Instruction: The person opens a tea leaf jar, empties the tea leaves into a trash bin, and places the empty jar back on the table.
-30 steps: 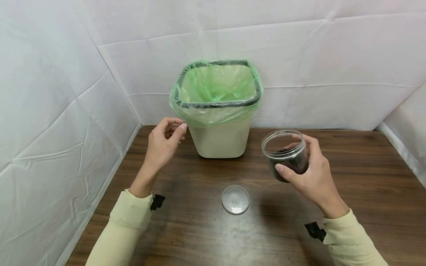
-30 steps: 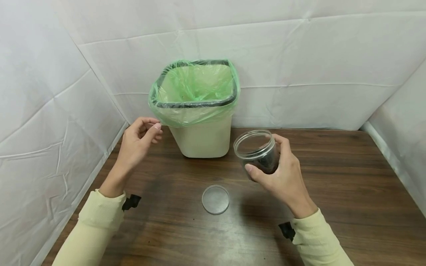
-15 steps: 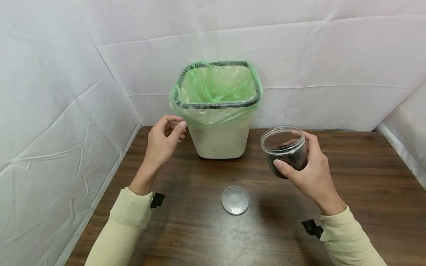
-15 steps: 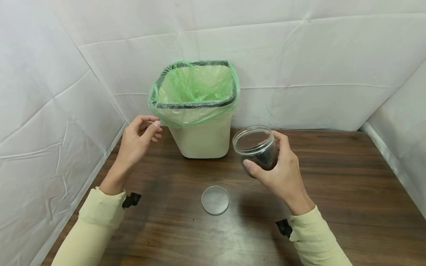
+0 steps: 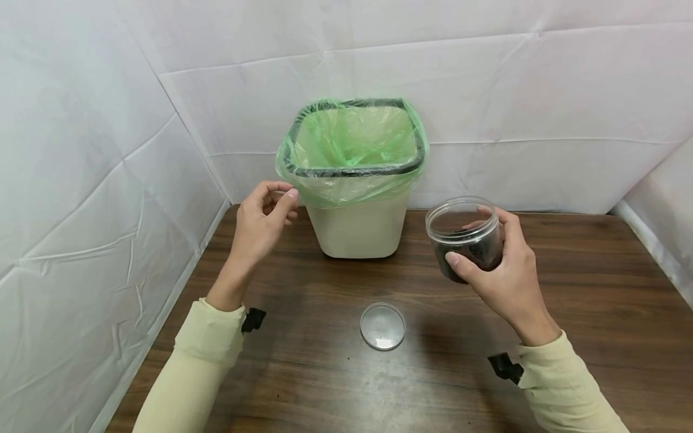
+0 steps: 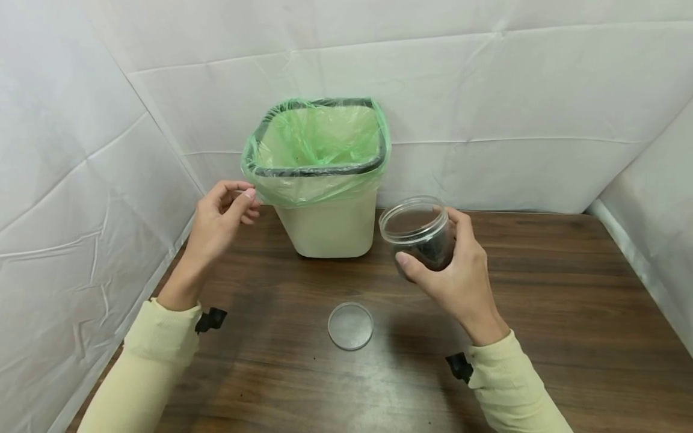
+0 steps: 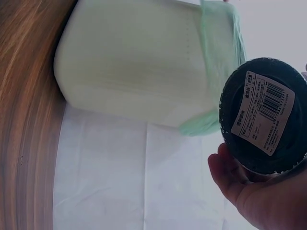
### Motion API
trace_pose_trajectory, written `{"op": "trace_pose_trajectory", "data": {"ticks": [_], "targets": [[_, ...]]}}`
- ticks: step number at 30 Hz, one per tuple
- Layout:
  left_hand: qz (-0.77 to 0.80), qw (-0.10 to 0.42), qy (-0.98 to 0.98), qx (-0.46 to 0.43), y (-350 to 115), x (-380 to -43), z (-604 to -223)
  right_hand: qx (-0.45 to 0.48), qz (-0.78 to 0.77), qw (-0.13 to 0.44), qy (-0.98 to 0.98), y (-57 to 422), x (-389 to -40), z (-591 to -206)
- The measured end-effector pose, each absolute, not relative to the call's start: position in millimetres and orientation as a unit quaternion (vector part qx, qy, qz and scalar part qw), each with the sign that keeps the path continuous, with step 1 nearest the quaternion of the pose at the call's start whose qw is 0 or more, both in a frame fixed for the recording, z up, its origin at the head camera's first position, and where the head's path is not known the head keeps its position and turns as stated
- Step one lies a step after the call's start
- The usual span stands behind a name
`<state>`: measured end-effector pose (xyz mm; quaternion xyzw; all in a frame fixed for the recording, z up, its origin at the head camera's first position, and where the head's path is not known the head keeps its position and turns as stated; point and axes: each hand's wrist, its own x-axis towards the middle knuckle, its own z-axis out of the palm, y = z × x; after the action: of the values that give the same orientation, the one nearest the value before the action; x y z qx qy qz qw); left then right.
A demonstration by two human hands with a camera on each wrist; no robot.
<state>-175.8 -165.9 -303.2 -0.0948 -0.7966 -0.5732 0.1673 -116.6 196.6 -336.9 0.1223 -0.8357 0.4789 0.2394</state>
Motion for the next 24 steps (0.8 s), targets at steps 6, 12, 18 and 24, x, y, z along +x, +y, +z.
{"op": "trace_pose_trajectory", "data": {"ticks": [6, 12, 18, 24], "targets": [[-0.576, 0.164, -0.796, -0.090, -166, -178, -301, 0.122, 0.489, 0.247, -0.828, 194, -119, -335], [-0.589, 0.155, -0.789, -0.083, -165, -180, -300, 0.115, 0.500, 0.253, -0.820, 192, -121, -335], [-0.633, 0.142, -0.757, -0.077, -165, -184, -298, 0.115, 0.504, 0.252, -0.818, 190, -122, -333], [-0.657, 0.139, -0.737, -0.072, -166, -188, -295, 0.115, 0.504, 0.255, -0.817, 188, -124, -331]]}}
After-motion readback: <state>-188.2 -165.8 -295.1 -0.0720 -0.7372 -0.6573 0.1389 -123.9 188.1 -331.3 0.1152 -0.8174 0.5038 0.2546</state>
